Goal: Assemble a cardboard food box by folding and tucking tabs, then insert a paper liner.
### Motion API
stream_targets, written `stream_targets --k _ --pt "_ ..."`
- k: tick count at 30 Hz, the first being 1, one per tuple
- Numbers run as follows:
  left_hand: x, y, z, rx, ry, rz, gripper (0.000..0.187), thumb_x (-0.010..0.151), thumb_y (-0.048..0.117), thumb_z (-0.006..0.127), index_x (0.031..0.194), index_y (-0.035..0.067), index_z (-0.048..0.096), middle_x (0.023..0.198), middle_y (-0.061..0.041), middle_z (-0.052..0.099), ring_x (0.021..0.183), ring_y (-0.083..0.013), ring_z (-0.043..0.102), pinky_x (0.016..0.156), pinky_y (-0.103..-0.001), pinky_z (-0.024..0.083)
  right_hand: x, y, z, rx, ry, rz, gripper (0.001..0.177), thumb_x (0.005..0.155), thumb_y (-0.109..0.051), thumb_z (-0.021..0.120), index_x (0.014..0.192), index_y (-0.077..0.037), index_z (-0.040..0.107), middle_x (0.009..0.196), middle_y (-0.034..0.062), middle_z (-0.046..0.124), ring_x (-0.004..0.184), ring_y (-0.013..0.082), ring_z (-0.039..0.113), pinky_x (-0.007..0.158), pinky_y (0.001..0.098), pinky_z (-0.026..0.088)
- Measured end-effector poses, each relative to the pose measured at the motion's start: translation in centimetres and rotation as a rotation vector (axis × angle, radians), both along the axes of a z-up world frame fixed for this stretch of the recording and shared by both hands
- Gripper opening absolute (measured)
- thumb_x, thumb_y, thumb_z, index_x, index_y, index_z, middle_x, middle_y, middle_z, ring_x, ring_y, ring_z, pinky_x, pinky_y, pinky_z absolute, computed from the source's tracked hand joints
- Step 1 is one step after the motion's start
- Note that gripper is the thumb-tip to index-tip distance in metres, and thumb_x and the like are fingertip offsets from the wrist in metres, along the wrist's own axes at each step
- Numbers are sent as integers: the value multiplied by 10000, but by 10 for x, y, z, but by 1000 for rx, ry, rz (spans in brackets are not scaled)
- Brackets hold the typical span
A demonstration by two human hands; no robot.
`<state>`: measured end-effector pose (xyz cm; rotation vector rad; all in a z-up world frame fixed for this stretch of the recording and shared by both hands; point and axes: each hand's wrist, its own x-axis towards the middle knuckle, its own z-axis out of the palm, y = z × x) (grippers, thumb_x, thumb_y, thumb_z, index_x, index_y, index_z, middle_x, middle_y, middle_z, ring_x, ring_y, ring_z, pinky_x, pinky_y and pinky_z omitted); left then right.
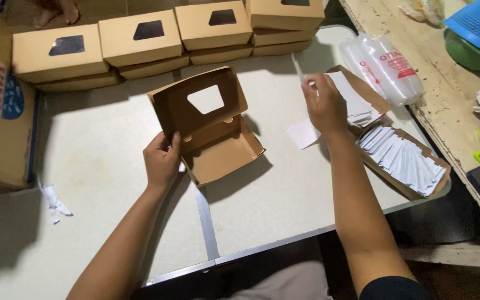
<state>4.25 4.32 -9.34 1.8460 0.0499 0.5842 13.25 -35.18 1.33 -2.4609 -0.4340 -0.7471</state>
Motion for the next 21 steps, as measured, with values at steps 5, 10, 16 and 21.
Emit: stream_targets --k 5,10,16,21 --pt "-3 -2 9 -27 6 6 251 1041 262 672 899 58 708 634 -103 601 630 -140 531 554 -304 471 -5 2 1 -405 445 -101 220 1005 -303 646 1116 -177 787 1408 159 615 1358 406 515 1067 530 413" --pt "-11 -10 30 -42 31 -12 222 1039 263 655 935 82 734 626 -71 604 592 -124 513 521 -274 452 -3 -10 6 -472 359 -268 138 1006 -307 730 994 -214 832 1193 131 709 1181 360 627 925 463 508" --pt "-9 -10 27 -52 46 -18 217 1039 280 655 955 103 748 636 -70 636 579 -110 526 508 -264 461 6 -41 -1 -235 592 -544 340 920 -443 787 882 -106 812 890 224 747 895 516 717 587 608 538" --pt "-17 -14 45 22 17 -54 304 1024 316 595 924 61 726 882 -19 779 696 -69 541 622 -246 427 -15 -29 35 -281 863 -679 549 872 -634 747 730 -104 774 740 -24 786 809 237 703 734 436 477"
